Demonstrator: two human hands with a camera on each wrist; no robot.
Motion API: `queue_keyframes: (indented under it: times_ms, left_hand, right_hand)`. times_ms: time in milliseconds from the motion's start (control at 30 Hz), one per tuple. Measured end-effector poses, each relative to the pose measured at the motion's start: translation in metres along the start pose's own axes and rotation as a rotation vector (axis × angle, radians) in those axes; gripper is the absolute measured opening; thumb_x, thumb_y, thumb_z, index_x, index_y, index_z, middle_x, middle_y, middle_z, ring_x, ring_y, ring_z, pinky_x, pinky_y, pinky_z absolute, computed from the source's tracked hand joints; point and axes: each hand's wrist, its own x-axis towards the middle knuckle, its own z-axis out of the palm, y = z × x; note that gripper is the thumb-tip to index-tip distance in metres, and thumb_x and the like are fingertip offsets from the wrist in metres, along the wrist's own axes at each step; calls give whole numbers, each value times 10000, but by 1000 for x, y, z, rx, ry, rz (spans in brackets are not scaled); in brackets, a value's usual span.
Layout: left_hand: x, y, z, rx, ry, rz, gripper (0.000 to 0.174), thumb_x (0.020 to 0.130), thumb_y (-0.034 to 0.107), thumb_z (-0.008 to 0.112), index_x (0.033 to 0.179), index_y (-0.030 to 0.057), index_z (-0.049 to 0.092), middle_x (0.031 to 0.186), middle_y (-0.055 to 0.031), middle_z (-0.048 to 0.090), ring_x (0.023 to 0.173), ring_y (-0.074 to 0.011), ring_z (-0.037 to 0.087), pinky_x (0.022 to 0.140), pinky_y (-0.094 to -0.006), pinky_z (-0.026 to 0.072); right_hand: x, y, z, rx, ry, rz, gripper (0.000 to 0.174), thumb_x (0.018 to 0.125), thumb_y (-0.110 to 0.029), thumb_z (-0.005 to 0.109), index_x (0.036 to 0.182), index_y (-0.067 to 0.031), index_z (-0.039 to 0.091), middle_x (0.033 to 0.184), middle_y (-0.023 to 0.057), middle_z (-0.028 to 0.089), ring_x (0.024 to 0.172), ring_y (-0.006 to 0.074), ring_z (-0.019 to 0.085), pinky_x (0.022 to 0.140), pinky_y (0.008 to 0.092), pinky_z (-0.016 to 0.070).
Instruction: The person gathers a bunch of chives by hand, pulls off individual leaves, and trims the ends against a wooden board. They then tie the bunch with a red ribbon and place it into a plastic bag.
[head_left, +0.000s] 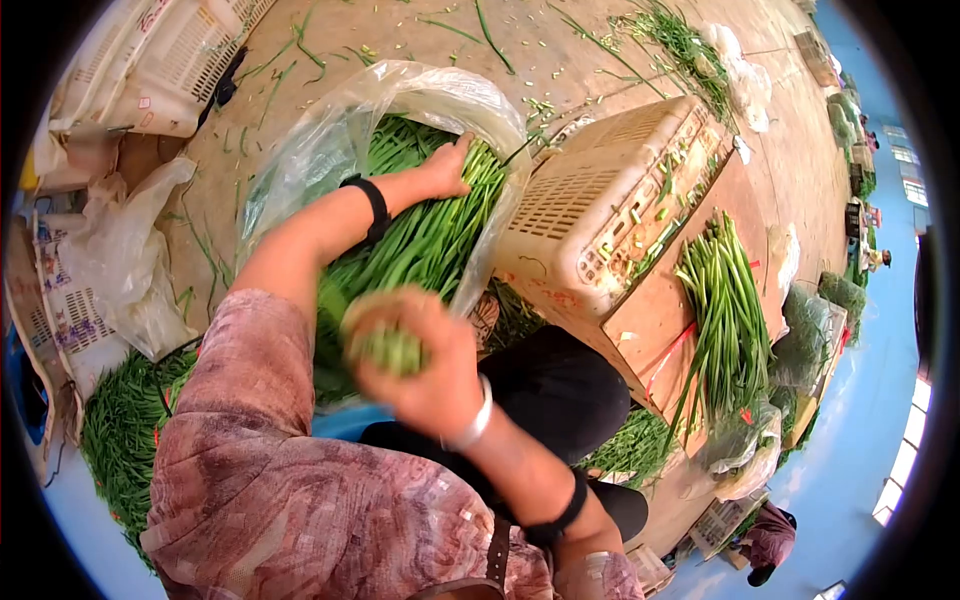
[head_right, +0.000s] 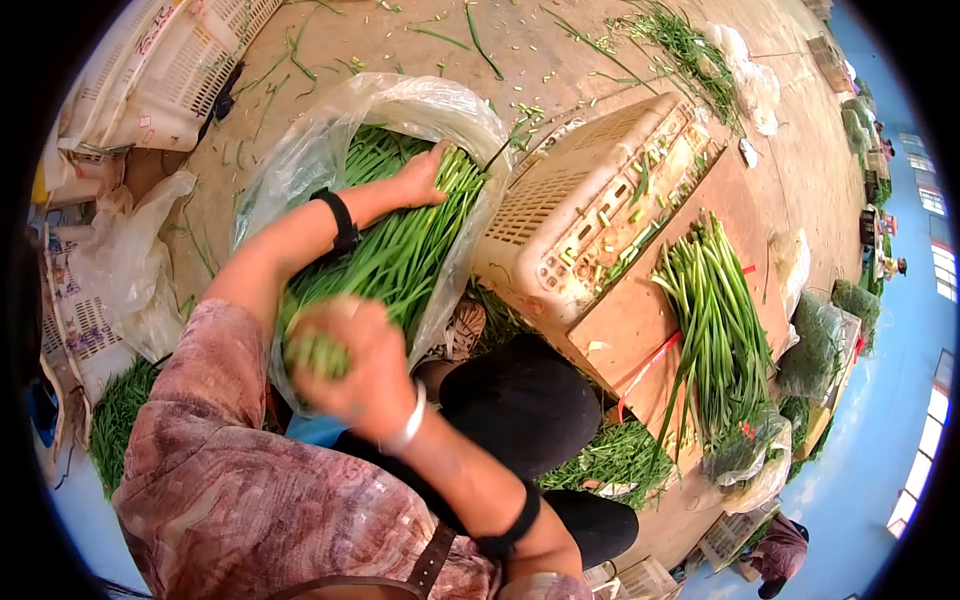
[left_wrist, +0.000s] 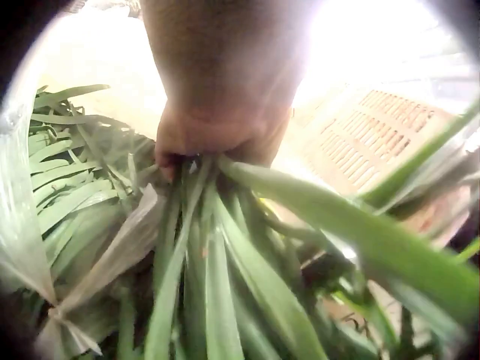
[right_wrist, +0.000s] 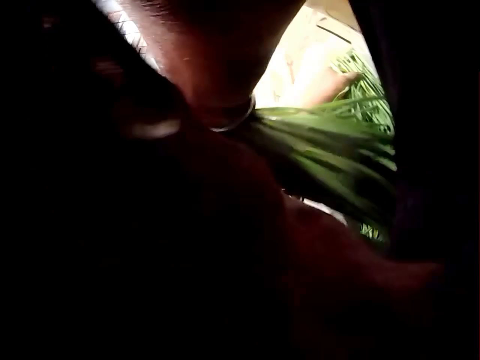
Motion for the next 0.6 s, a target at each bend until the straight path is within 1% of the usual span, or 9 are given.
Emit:
queue_keyframes:
  times_ms: [67,133,200,267,333,400,467,533,600]
  left_hand:
    - [-1,-7,2,71,77,2,988,560,197,759,1331,-49,192,941,-307,546,907,-442,533,825,-422,449]
    - [-5,-6,-6,50,54,-70,1027,573,290,788,1341,-34,187,1071,-328,482,1007,-443,490,892,-430,414]
    - [-20,20,-31,198,51,-198,1046,594,388,781,1351,-12,179,1134,-323,448,1074,-434,460,930,-433,393]
    - [-39,45,-49,352,175,-218,912,647,448,737,1325,21,300,1174,-267,455,1114,-396,451,957,-424,376]
    - [-67,57,-58,215,306,297,687,730,430,679,1248,44,447,1218,-203,463,1144,-348,446,962,-411,374]
    - [-105,80,-55,-232,-194,396,545,781,421,626,1179,61,529,1226,-164,490,1161,-289,449,958,-410,373]
    - [-134,70,-18,-259,-606,311,525,799,425,600,1172,62,532,1175,-163,533,1110,-268,491,919,-403,401]
    - [-158,40,17,-364,-805,267,453,818,389,578,1126,57,559,1047,-160,590,979,-305,553,839,-403,437]
    - [-175,-17,37,39,-494,509,373,849,400,510,1038,98,618,923,-156,631,879,-304,597,757,-411,449]
  right_hand:
    - [-19,-31,-12,341,-233,-61,132,669,-69,672,784,-58,608,833,81,626,833,275,595,787,362,449]
    - [-27,-30,-22,528,-355,18,145,646,-41,689,762,-36,602,833,91,631,826,227,599,787,331,448]
    - [-35,-13,-23,567,-192,250,139,646,-23,686,756,-21,600,820,93,629,795,178,597,748,296,462]
    - [-36,-9,-31,428,-75,244,135,645,10,640,767,-15,587,835,73,615,791,132,581,722,263,463]
    - [-38,-11,-40,371,-12,200,133,659,20,647,776,-8,589,836,71,615,780,124,581,714,254,465]
    - [-44,-10,-43,434,40,177,135,673,33,654,787,-2,589,841,71,614,776,121,584,712,249,468]
    - [-52,-15,-51,450,93,143,129,692,31,658,795,-2,589,850,80,627,782,126,588,717,256,472]
    - [-63,-30,-67,428,209,109,127,698,16,664,801,-3,592,841,75,627,773,131,591,746,254,466]
    - [-84,-38,-96,461,338,161,168,698,-15,688,823,-12,575,827,80,614,761,174,597,807,329,474]
